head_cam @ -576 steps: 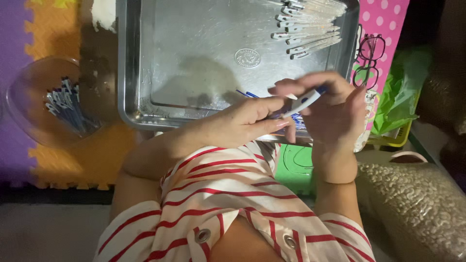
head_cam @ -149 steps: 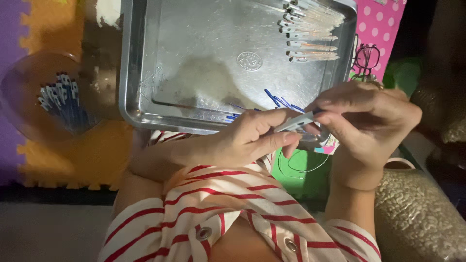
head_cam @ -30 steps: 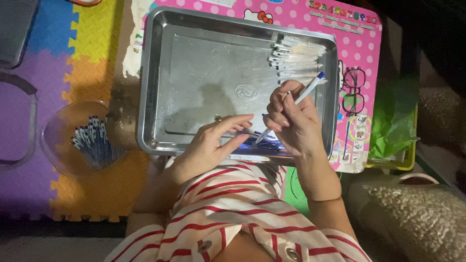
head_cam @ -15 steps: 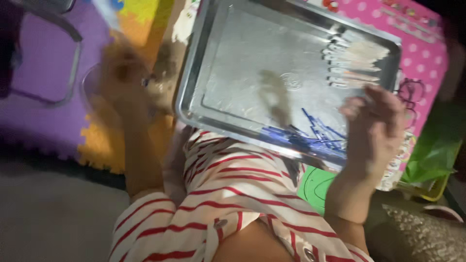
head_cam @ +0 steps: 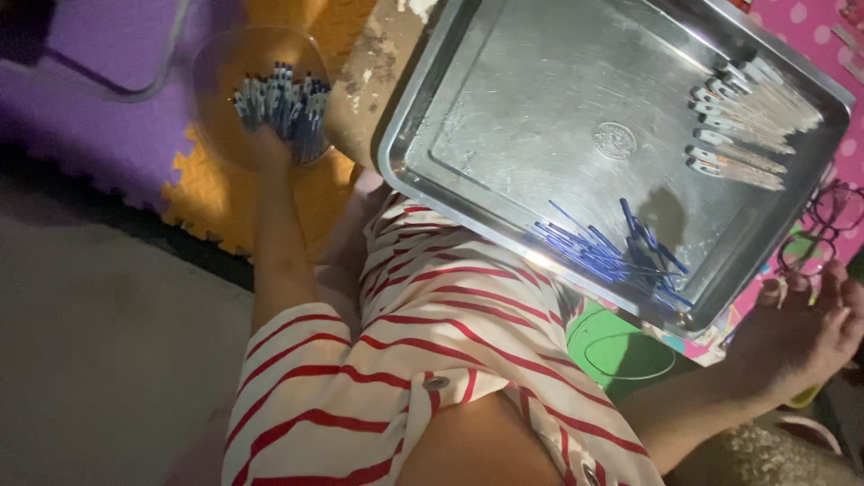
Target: The person assembles pens by hand by inserting blue ink tubes into plastic barrels and attaching caps.
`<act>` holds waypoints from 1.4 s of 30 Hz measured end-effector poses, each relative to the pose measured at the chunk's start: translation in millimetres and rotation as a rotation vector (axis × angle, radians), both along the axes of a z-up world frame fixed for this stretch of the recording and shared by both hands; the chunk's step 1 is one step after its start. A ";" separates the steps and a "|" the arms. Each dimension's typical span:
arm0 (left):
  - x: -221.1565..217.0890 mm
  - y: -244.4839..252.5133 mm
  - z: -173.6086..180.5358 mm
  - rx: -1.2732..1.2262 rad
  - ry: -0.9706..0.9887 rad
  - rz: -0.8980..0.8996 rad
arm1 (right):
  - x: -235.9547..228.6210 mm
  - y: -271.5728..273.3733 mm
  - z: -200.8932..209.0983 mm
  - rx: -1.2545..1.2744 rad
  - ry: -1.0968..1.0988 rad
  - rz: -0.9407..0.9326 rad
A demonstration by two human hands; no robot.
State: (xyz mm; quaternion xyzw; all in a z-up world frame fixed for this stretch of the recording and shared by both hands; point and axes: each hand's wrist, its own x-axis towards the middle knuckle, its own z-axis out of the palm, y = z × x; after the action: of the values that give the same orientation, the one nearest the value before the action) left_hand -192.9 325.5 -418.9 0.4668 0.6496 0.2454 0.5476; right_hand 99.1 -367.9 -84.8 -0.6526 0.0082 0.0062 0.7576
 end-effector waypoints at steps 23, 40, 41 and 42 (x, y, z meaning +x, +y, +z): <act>128.4 -191.3 257.9 1.845 0.314 -1.258 | -56.8 191.0 -57.9 -1.545 -1.102 0.481; 143.1 -217.3 254.6 1.380 0.319 -1.509 | -14.8 151.9 1.6 -1.170 -0.436 0.599; 145.9 -213.3 268.9 1.084 0.303 -1.571 | -10.5 140.4 0.6 -1.122 -0.382 0.577; 148.9 -209.1 282.9 0.786 0.285 -1.608 | -6.1 129.0 -0.6 -1.075 -0.329 0.555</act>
State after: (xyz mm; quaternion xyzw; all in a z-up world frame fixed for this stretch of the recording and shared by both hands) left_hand -44.0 116.4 -136.0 0.9589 0.0585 -0.0670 0.2693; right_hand 93.0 -238.9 -85.4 -0.9126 -0.2764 0.0971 0.2851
